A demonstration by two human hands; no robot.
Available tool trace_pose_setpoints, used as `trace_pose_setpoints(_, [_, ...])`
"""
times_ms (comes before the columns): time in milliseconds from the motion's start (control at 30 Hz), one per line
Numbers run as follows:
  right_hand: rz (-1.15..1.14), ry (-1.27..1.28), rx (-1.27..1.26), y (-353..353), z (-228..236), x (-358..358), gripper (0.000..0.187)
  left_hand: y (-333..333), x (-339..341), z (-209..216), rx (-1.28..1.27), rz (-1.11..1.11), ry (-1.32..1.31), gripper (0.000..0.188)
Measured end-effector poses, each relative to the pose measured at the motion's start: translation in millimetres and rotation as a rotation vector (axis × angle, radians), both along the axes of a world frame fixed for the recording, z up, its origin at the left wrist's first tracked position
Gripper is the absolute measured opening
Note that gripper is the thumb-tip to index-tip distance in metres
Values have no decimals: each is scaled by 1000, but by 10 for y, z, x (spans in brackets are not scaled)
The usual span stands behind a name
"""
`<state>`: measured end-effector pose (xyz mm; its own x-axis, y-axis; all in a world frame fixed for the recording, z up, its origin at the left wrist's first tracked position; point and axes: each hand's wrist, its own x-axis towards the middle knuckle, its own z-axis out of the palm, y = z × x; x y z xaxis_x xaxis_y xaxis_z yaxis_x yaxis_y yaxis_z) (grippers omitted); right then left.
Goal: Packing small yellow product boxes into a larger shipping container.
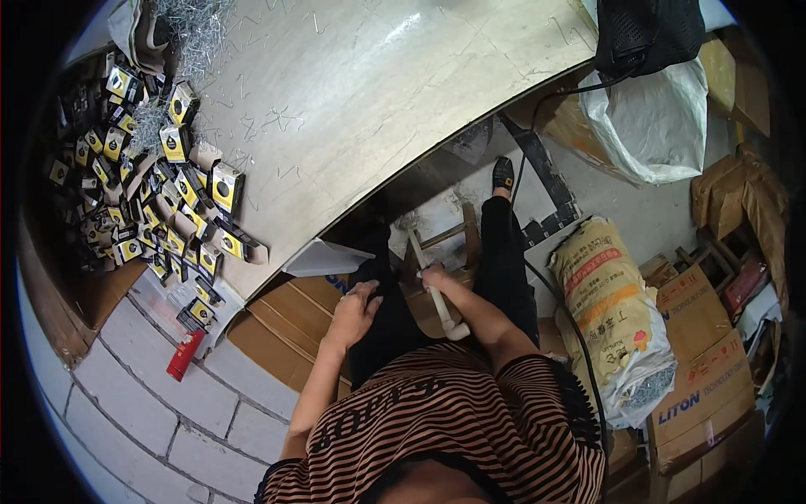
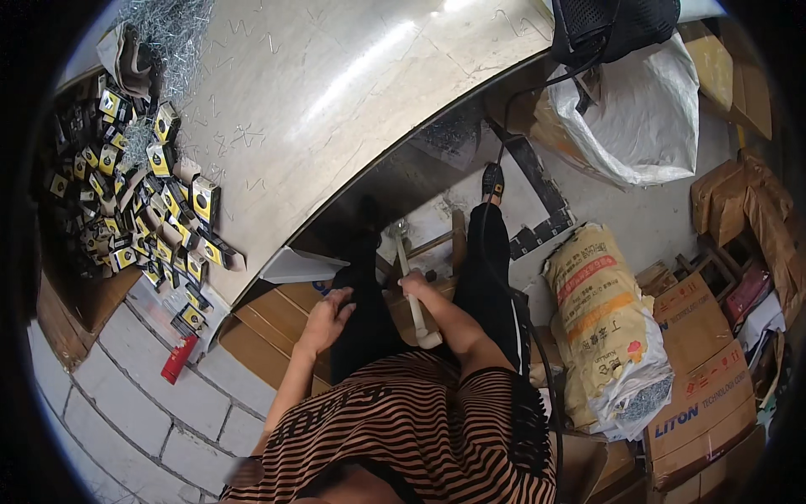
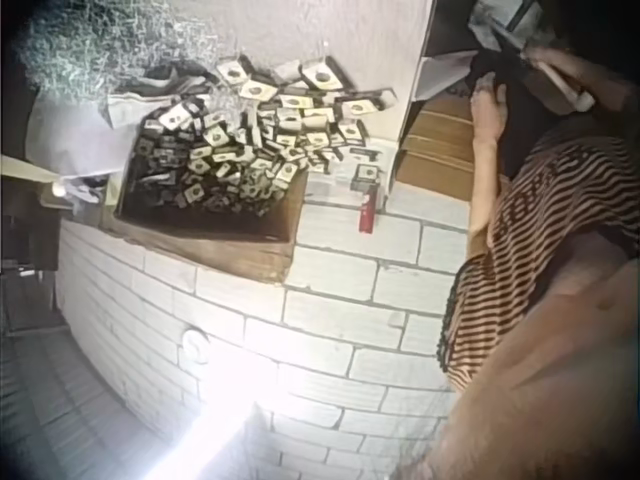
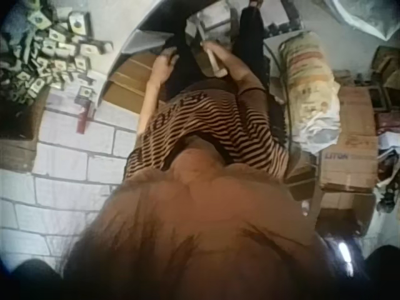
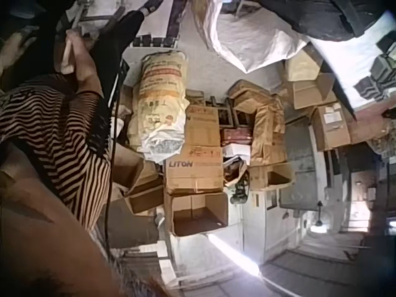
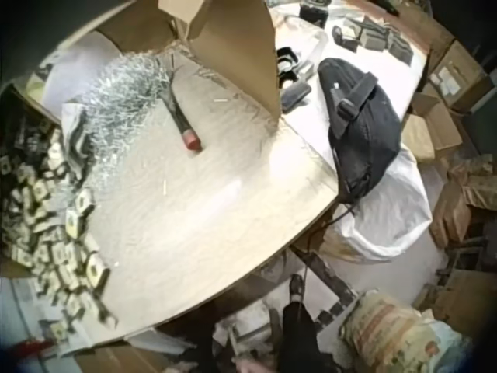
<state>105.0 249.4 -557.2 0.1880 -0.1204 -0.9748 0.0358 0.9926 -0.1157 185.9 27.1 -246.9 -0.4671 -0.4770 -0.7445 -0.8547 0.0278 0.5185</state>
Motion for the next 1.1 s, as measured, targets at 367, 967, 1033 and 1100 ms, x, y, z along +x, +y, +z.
trace_pose_setpoints(367, [-339,-25,-120,-1284,342,-520,12,147,151,-24,-12,185,-101,31])
trace_pose_setpoints(967, [-93,-307,-221,-1984,421,207,28,1438,42,-7,224,514,-147,31])
trace_pose_setpoints(1033, [-134,-362,-70,-1623,579,607,33,1428,234,-55,291,567,-145,30])
trace_pose_setpoints(1100, [43,-20,-197,-1334,481,722,42,1330,371,-158,205,567,-128,29])
